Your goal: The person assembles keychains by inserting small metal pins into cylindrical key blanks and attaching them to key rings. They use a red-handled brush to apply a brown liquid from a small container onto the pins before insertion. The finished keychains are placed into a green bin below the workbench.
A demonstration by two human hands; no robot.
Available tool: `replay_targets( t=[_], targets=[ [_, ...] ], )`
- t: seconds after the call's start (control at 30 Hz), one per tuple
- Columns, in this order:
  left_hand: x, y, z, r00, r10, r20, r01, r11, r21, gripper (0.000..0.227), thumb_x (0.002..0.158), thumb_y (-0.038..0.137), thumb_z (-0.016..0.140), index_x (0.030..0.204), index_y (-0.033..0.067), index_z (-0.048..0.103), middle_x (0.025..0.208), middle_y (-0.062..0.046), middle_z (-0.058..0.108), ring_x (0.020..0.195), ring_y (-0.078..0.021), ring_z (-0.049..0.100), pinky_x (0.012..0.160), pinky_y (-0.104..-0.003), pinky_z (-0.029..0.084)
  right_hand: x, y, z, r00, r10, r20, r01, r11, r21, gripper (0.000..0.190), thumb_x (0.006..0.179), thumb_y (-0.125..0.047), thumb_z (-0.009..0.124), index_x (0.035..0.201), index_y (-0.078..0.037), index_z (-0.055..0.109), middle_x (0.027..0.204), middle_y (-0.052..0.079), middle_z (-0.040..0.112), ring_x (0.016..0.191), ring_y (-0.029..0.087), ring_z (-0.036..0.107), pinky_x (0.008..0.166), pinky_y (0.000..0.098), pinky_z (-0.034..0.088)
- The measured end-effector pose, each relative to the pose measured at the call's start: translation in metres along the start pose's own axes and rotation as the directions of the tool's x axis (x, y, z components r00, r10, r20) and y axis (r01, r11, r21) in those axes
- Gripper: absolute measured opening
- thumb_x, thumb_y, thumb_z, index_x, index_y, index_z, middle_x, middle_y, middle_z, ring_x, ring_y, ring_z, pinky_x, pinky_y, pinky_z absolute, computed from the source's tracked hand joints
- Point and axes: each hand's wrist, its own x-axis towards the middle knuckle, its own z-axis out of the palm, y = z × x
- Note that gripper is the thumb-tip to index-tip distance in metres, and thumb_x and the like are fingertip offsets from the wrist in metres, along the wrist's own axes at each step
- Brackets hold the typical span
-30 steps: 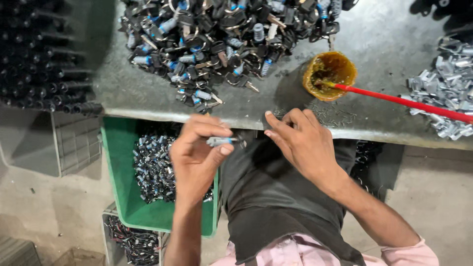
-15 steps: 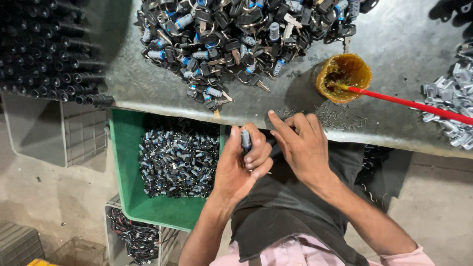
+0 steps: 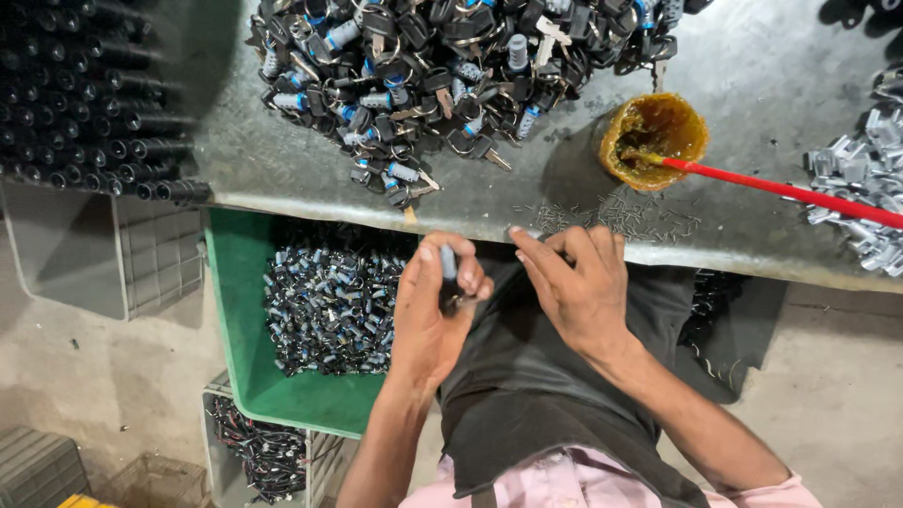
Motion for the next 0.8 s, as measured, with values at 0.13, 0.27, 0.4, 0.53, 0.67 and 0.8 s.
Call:
replay_targets(
  t=[0.13, 0.27, 0.4, 0.53, 0.67, 0.8],
  targets=[
    [-0.011, 0.003, -0.003, 0.992, 0.129, 0.003, -0.110, 0.830, 0.546, 0.034, 0.114, 0.032, 0.046, 0.114, 0.0010, 0.062, 0.088, -0.002, 0.053, 0.082, -0.0109, 0.047, 0.078, -0.028, 0.043, 0.006, 0.000, -0.005, 0.998, 0.051, 0.042, -0.049, 0.998, -0.049, 0.041, 0.087, -0.022, 0.084, 0.127, -0.018, 0.074, 0.088, 0.000, 0.053, 0.086, 0.023, 0.047, 0.078, 0.0403, 0.038],
    [-0.018, 0.003, -0.003, 0.979, 0.204, 0.003, -0.140, 0.660, 0.738, 0.033, 0.114, 0.028, 0.035, 0.122, 0.0053, 0.057, 0.084, 0.002, 0.049, 0.078, -0.0064, 0.044, 0.075, -0.024, 0.041, 0.017, -0.004, -0.008, 0.997, 0.056, 0.060, -0.053, 0.997, -0.063, 0.042, 0.087, -0.026, 0.083, 0.127, -0.017, 0.074, 0.093, 0.001, 0.053, 0.091, 0.024, 0.048, 0.082, 0.0415, 0.040],
    [-0.014, -0.004, -0.007, 0.969, 0.244, 0.035, -0.214, 0.763, 0.609, 0.026, 0.118, 0.025, 0.041, 0.109, 0.0043, 0.054, 0.089, 0.000, 0.050, 0.079, -0.0079, 0.043, 0.079, -0.027, 0.046, 0.018, -0.007, -0.010, 0.993, 0.088, 0.085, -0.082, 0.994, -0.069, 0.035, 0.085, -0.026, 0.083, 0.117, -0.016, 0.074, 0.095, 0.003, 0.055, 0.093, 0.026, 0.050, 0.083, 0.0422, 0.042],
    [-0.010, -0.009, -0.008, 0.997, 0.081, -0.003, -0.075, 0.938, 0.337, 0.025, 0.115, 0.025, 0.042, 0.109, 0.0048, 0.055, 0.092, 0.001, 0.050, 0.084, -0.0084, 0.046, 0.091, -0.033, 0.054, 0.020, -0.005, -0.009, 0.996, 0.032, 0.084, -0.028, 0.998, -0.053, 0.021, 0.085, -0.021, 0.082, 0.104, -0.016, 0.072, 0.096, 0.002, 0.057, 0.094, 0.026, 0.052, 0.086, 0.0424, 0.044],
    [-0.012, -0.015, -0.003, 0.999, 0.037, 0.001, -0.036, 0.978, 0.207, 0.030, 0.117, 0.027, 0.047, 0.114, -0.0011, 0.058, 0.097, -0.002, 0.055, 0.084, -0.0093, 0.048, 0.092, -0.037, 0.056, 0.019, -0.001, -0.015, 0.997, -0.013, 0.073, -0.001, 0.982, 0.188, 0.019, 0.084, -0.008, 0.081, 0.100, -0.011, 0.069, 0.101, 0.002, 0.066, 0.097, 0.027, 0.060, 0.088, 0.0419, 0.047],
    [-0.017, -0.020, 0.004, 0.974, -0.227, 0.016, 0.227, 0.971, -0.074, 0.033, 0.104, 0.024, 0.057, 0.132, 0.0063, 0.057, 0.095, -0.001, 0.056, 0.087, -0.0095, 0.056, 0.083, -0.034, 0.056, 0.002, -0.004, -0.026, 0.975, 0.183, 0.124, -0.219, 0.744, 0.632, 0.017, 0.091, 0.006, 0.074, 0.102, -0.004, 0.066, 0.106, 0.005, 0.072, 0.101, 0.019, 0.071, 0.090, 0.0312, 0.057]
  ],
)
